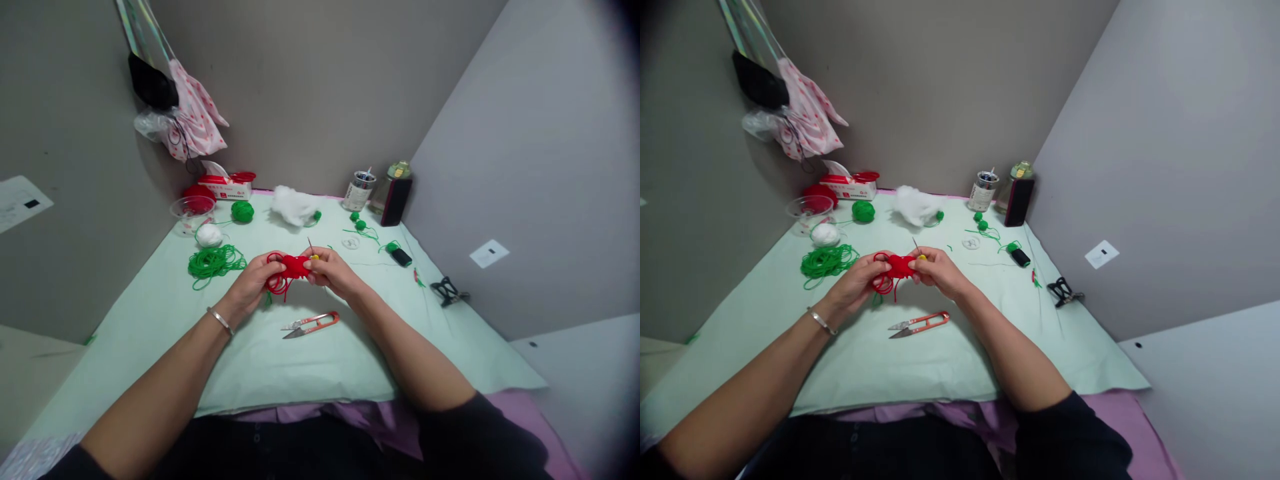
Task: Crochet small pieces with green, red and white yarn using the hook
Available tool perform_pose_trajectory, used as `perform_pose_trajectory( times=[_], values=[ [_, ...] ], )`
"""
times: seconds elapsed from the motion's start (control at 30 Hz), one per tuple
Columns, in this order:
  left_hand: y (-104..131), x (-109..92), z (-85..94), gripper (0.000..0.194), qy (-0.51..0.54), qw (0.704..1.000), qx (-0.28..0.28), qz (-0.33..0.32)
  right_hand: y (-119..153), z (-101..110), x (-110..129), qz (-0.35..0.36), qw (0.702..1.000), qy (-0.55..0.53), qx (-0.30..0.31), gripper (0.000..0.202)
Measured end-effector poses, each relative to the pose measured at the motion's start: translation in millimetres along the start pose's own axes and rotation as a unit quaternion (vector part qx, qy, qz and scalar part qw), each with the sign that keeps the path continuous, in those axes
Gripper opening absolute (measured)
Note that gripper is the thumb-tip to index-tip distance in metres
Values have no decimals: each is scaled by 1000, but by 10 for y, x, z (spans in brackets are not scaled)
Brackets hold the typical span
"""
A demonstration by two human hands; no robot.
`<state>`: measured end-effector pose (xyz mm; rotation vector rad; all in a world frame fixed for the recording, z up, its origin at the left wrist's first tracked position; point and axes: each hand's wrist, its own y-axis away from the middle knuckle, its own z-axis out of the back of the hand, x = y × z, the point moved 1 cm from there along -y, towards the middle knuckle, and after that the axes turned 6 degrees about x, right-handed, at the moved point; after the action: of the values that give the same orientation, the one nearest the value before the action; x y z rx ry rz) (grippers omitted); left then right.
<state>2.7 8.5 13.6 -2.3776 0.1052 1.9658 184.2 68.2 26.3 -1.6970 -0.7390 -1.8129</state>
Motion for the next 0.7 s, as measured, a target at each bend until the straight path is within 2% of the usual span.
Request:
perform_pose_trajectory(
  times=[0.2,0.4,0.47,0.7],
  values=[
    [-28,178,17,21,-10,999,-42,6,34,-67,17,35,999,13,-26,36],
    [-55,183,-19,13,-38,995,-90,-22,65,-154,43,70,995,37,-58,12],
    [-63,147,-23,16,-35,995,-92,-26,59,-149,47,70,996,20,-50,10],
    [-74,94,-23,12,11,998,-62,-7,-4,-79,13,44,996,-69,-26,19]
  ],
)
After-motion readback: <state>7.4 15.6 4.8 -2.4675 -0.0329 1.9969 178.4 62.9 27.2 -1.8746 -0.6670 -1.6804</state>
